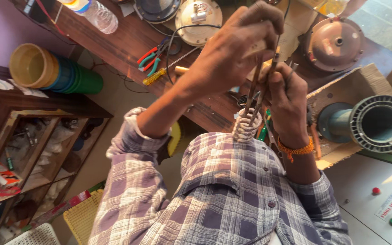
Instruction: The person works at a workbench on a coiled heating element, using pliers to grip and adjust its rod and wiring. They then strip and connect wires and fit them into a plug, twisting the connections by hand and with pliers.
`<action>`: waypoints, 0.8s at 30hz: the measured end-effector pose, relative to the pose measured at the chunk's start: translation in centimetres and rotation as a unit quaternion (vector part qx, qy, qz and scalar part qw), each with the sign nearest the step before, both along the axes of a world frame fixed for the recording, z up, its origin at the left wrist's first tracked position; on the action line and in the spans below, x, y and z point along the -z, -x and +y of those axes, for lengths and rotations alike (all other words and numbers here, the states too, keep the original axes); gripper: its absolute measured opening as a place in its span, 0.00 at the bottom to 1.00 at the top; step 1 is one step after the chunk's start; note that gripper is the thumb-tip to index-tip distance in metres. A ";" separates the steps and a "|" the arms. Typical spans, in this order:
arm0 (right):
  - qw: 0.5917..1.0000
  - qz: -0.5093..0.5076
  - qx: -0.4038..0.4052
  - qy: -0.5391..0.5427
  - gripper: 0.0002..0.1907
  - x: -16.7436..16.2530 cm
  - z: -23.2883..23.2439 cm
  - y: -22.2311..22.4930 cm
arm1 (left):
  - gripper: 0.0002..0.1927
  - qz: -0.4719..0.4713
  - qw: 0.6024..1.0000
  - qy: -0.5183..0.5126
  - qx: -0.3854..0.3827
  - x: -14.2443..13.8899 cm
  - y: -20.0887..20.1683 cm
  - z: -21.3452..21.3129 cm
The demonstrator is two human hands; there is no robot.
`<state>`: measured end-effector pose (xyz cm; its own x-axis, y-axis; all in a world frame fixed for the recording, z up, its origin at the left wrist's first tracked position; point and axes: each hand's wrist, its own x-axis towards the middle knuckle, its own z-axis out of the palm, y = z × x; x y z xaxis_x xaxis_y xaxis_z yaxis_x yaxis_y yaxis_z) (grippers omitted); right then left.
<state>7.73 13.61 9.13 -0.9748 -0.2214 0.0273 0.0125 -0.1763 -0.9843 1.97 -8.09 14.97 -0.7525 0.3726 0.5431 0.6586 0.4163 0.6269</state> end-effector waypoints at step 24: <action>0.997 0.036 0.072 0.017 0.18 0.4 0.1 0.5 | 0.20 -0.123 0.984 -0.060 -0.113 -0.2 -2.4 6.2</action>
<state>7.28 13.75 8.77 -0.9915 -0.0778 0.1041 -0.0863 -0.2045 -0.9751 4.37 -1.93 15.18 -0.9232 0.1242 0.3637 0.3792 0.4480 0.8096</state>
